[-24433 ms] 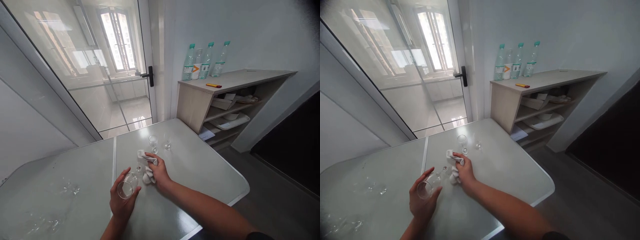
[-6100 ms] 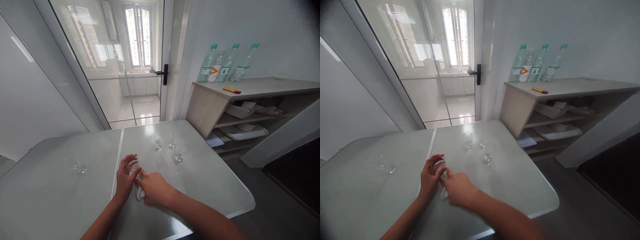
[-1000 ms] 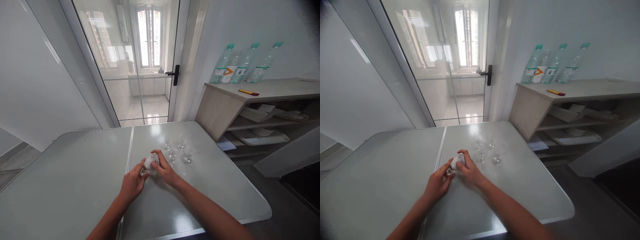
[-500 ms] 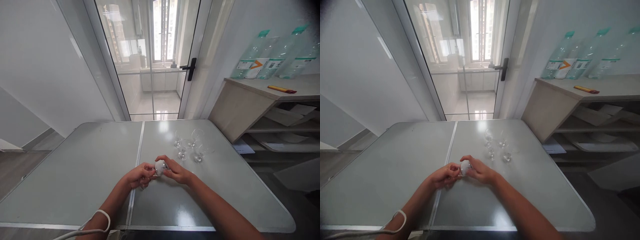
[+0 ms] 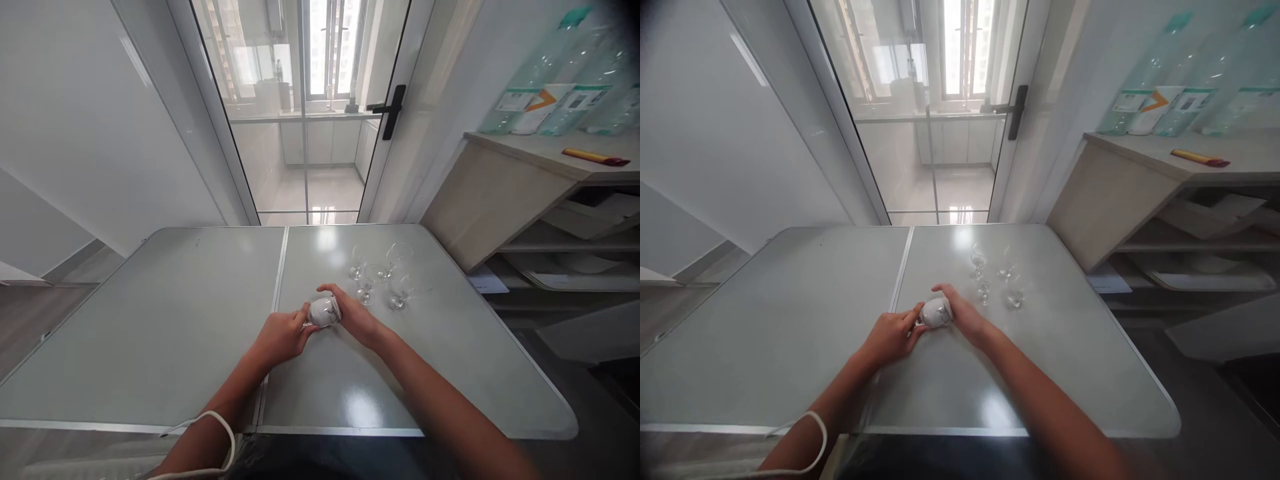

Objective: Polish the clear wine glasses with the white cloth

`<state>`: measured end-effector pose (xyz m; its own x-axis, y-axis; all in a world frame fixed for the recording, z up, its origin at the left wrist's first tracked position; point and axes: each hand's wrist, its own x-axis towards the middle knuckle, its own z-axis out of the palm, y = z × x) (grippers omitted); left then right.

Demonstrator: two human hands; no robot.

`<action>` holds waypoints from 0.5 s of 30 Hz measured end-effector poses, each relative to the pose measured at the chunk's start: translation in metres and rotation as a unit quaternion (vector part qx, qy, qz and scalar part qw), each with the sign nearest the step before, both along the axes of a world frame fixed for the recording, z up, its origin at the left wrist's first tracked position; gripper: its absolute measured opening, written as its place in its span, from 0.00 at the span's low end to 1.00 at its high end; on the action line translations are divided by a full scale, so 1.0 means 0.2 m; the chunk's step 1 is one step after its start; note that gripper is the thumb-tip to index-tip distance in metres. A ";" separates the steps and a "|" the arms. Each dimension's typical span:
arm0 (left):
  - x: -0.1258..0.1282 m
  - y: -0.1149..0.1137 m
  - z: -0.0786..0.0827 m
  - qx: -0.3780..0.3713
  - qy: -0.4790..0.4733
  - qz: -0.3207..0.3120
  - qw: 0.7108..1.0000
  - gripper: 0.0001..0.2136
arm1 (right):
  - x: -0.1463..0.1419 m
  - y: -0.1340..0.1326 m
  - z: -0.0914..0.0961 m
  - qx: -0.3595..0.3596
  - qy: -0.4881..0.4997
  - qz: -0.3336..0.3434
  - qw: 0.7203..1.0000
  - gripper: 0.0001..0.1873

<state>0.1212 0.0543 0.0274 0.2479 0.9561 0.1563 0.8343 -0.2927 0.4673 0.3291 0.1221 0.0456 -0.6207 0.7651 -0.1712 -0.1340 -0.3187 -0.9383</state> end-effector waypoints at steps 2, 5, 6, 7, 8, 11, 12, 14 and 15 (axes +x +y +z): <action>0.00 0.00 -0.02 0.010 0.021 0.009 1.000 0.21 | -0.01 -0.01 0.00 -0.016 0.010 -0.006 1.000 0.26; 0.01 0.00 0.01 -0.016 -0.067 0.013 0.998 0.17 | 0.00 -0.02 0.00 0.074 0.006 -0.004 0.997 0.28; 0.02 0.00 0.03 -0.047 -0.124 0.008 0.991 0.16 | 0.01 -0.03 0.01 0.110 0.000 0.006 0.994 0.29; 0.02 0.00 0.05 -0.094 -0.190 -0.001 0.977 0.15 | 0.02 -0.03 0.02 0.142 -0.006 0.016 0.990 0.30; 0.02 0.01 0.07 -0.153 -0.263 -0.012 0.953 0.17 | 0.03 -0.03 0.03 0.171 -0.009 0.028 0.985 0.30; 0.00 0.03 0.10 -0.341 -0.454 -0.035 0.822 0.23 | 0.07 -0.03 0.05 0.245 -0.004 0.046 0.969 0.31; -0.01 0.03 0.10 -0.394 -0.495 -0.041 0.773 0.23 | 0.08 -0.03 0.04 0.269 0.000 0.043 0.962 0.31; -0.05 0.05 0.09 -0.474 -0.540 -0.052 0.693 0.22 | 0.09 -0.04 0.02 0.319 0.005 0.034 0.947 0.30; -0.07 0.05 0.09 -0.502 -0.550 -0.058 0.665 0.21 | 0.09 -0.05 0.01 0.342 0.005 0.029 0.939 0.29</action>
